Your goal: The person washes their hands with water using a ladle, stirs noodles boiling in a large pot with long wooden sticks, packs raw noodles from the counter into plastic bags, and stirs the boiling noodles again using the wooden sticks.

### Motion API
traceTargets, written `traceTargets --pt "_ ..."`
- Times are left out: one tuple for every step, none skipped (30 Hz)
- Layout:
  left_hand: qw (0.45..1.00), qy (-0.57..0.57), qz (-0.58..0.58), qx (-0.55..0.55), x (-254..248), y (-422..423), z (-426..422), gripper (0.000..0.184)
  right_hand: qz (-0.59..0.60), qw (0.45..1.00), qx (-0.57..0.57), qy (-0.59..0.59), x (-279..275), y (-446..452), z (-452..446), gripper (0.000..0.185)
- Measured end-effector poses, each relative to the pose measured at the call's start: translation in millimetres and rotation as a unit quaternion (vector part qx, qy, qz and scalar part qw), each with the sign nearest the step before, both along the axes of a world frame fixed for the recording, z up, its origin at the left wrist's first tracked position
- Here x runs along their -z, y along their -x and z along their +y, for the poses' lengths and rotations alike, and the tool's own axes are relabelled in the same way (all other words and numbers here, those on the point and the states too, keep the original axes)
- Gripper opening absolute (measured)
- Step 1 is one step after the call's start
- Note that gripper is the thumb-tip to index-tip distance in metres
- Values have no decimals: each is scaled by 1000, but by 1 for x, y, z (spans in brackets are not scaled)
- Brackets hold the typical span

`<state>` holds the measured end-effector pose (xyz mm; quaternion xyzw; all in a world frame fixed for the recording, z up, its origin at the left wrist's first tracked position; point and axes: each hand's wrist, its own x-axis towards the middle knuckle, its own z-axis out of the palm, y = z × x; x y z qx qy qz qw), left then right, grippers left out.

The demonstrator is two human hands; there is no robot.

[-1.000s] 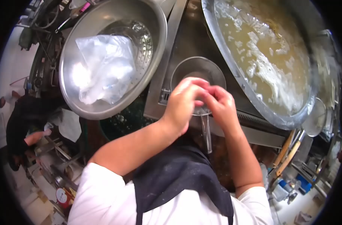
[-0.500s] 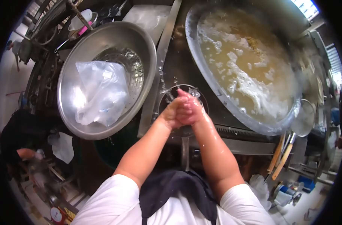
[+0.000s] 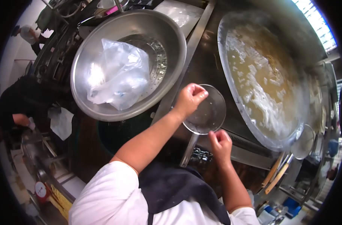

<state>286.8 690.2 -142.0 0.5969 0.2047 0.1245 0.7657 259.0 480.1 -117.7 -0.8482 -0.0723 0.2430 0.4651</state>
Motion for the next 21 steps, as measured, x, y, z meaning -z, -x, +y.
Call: traceTargets --pt "998 -54 -15 -12 2 -1 11 15 97 995 18 -19 15 9 -13 26" --pt "997 -78 5 -14 -6 -1 19 15 192 980 39 -37 22 15 -19 28" --pt "998 -62 14 -7 -3 -5 25 16 237 970 60 -6 12 25 -9 35" --pt "996 -83 13 -8 -2 -13 28 17 283 956 52 -60 11 33 1 37" --pt "994 -105 12 -9 0 -24 31 19 327 937 41 -114 11 36 10 40" --pt "990 -141 -4 -27 9 -42 35 23 385 908 54 -159 20 38 15 40" --pt "983 -175 -20 -41 21 -66 42 28 440 871 69 -205 35 40 20 39" --pt "952 -299 16 -57 34 -93 53 37 491 830 86 -252 44 42 24 39" --pt "924 -375 32 -75 29 -111 58 39 440 870 97 -198 44 44 26 34" --pt "917 -391 71 -41 31 -133 64 38 437 870 115 -195 32 42 26 32" --pt "907 -407 109 -9 34 -153 68 37 434 871 132 -190 13 39 24 30" --pt "870 -472 133 52 35 -170 72 36 409 887 123 -175 -1 38 19 31" --pt "826 -531 155 111 36 -183 74 36 405 892 103 -174 3 37 8 32" --pt "773 -585 175 170 39 -195 75 36 405 891 111 -174 -1 38 2 33" --pt "716 -640 150 234 52 -208 78 44 402 891 120 -175 -8 37 -3 34" --pt "696 -668 116 236 67 -219 77 48 407 888 126 -174 -11 36 -7 34" --pt "673 -696 80 237 81 -230 73 52 413 884 132 -175 -13 37 -10 34" --pt "617 -719 118 297 72 -235 67 55 415 882 138 -174 -15 38 -13 34" --pt "613 -723 104 302 90 -244 64 54 407 886 142 -170 -18 37 -13 34" --pt "615 -716 104 313 95 -243 60 53 402 889 143 -165 -22 36 -13 34" --pt "617 -707 111 328 102 -232 53 51 405 889 144 -158 -25 38 -14 34"
